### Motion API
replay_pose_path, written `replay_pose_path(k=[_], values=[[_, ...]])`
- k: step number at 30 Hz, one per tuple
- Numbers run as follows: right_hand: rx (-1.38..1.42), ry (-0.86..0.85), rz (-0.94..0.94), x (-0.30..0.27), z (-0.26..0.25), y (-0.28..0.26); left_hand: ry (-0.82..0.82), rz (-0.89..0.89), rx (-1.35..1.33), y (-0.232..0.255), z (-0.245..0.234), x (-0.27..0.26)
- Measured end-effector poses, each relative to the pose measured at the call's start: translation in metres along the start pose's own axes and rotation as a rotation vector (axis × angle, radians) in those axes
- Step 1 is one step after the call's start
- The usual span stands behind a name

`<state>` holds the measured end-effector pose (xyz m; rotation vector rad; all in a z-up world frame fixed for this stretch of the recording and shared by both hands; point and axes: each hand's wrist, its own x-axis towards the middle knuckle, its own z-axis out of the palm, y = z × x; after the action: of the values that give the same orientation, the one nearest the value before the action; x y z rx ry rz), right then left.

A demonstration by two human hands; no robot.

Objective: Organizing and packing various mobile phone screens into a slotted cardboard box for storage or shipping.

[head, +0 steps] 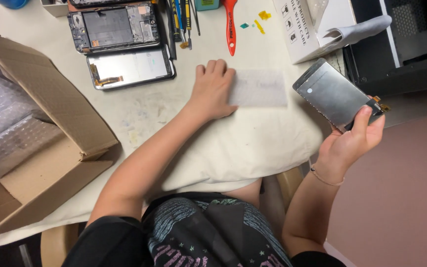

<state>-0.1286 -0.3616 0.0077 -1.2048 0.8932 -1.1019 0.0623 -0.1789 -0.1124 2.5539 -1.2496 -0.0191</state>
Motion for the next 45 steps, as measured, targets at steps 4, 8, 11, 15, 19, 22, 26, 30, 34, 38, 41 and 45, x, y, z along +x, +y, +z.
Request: replay_pose_path(k=[4, 8, 11, 15, 19, 22, 26, 30, 34, 38, 41, 45], values=[[-0.11, -0.004, 0.068, 0.011, -0.007, 0.017, -0.314, -0.026, 0.165, -0.009, -0.037, -0.045], [-0.126, -0.134, -0.008, 0.016, -0.02, 0.039, -0.318, 0.096, 0.007, 0.019, -0.032, -0.037], [-0.13, -0.162, 0.011, 0.013, -0.023, 0.043, -0.161, 0.259, -0.066, 0.023, -0.018, -0.027], [-0.102, -0.231, -0.005, 0.005, -0.025, 0.044, -0.051, 0.316, -0.025, 0.014, -0.024, -0.031], [-0.051, -0.282, 0.023, 0.007, -0.026, 0.067, -0.01, 0.288, -0.164, 0.006, -0.054, -0.04], [0.1, -0.306, 0.008, 0.0, -0.022, 0.069, -0.047, 0.133, -0.404, 0.0, -0.071, -0.05], [0.171, -0.199, 0.053, -0.054, 0.016, 0.004, 0.243, -0.196, -1.243, -0.02, -0.051, -0.046], [0.124, -0.198, 0.022, -0.08, 0.018, 0.004, 0.243, -0.865, -2.347, -0.017, -0.09, -0.047], [0.043, -0.25, -0.029, -0.1, 0.021, 0.01, 0.178, -1.001, -2.633, -0.009, -0.096, -0.058], [0.074, -0.338, -0.223, -0.107, 0.012, 0.022, 0.175, -0.98, -2.627, -0.01, -0.094, -0.062], [0.096, -0.387, -0.306, -0.111, 0.01, 0.022, 0.218, -1.059, -2.54, -0.01, -0.104, -0.062], [0.088, -0.477, -0.457, -0.105, -0.002, 0.038, 0.211, -1.062, -2.467, -0.008, -0.106, -0.065]])
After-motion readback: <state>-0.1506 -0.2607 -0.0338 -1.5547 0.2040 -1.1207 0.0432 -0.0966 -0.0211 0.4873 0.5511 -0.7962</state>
